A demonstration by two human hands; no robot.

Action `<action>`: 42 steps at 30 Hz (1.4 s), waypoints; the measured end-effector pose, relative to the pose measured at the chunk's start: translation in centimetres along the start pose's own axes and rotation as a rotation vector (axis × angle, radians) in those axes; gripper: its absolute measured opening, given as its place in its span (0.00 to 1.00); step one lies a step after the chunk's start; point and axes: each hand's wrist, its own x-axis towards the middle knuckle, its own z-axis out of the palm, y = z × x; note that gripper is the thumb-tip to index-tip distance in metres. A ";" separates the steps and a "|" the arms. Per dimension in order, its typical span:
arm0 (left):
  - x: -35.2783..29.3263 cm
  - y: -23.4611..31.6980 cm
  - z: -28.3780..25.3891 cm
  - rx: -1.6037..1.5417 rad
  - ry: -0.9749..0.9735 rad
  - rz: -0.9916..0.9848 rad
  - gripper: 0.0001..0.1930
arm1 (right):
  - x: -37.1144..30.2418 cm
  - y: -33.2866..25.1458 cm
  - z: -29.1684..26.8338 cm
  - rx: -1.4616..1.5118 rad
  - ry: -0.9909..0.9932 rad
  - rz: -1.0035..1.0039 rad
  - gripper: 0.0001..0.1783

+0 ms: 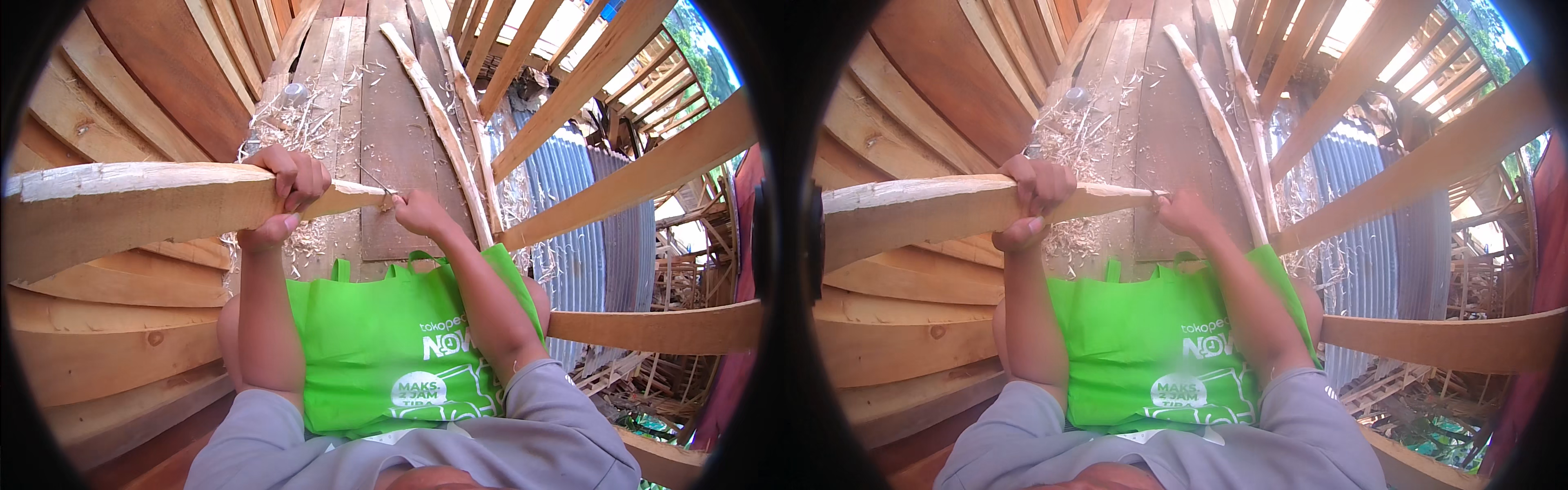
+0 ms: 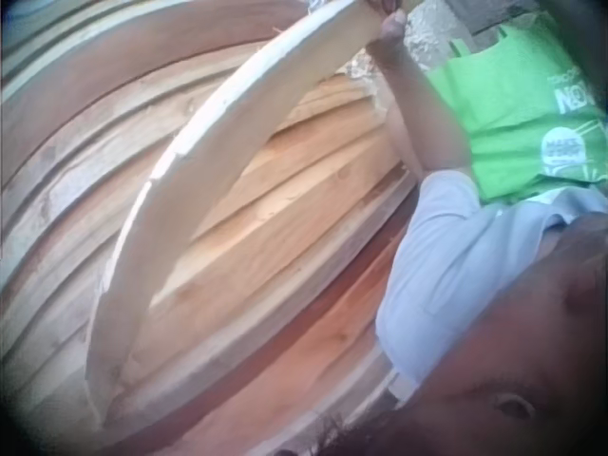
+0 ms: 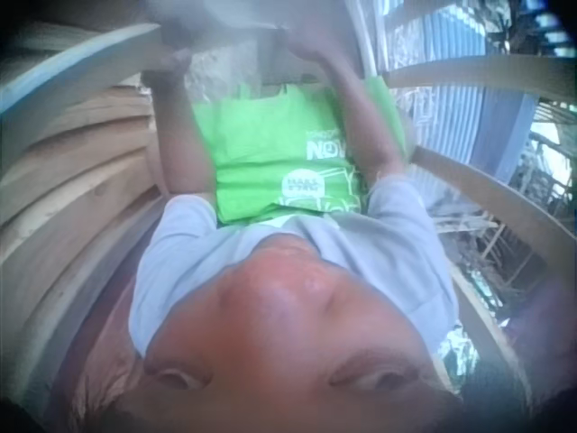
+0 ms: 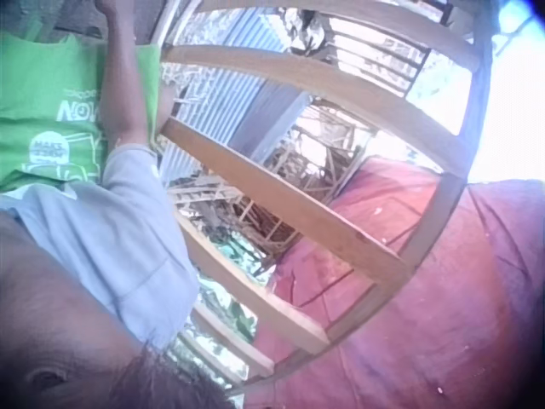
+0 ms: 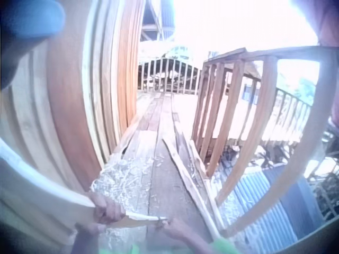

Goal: The person carves a long piece of wood using a knife, holding the wood with the left hand and shaving off thin strips with the right hand. Wood shavings accumulate on the floor as the person continues to shape the wood.

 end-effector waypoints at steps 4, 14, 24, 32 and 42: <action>-0.3 0.4 -0.3 0.003 0.032 0.003 0.14 | -2.7 -5.2 -1.8 0.149 -0.071 -0.076 0.25; -0.8 0.5 -0.3 -0.009 0.063 0.004 0.14 | -3.8 -7.3 -2.6 0.116 -0.098 -0.086 0.24; -0.6 0.0 -0.7 -0.007 0.009 0.005 0.14 | -1.8 -3.1 -0.8 0.101 -0.058 -0.043 0.26; -0.2 0.2 0.2 -0.017 0.002 -0.010 0.15 | 0.8 1.6 1.2 -0.070 -0.032 0.085 0.28; -1.7 0.1 2.0 0.206 0.219 0.088 0.19 | 1.9 4.8 0.5 0.132 -0.078 0.090 0.26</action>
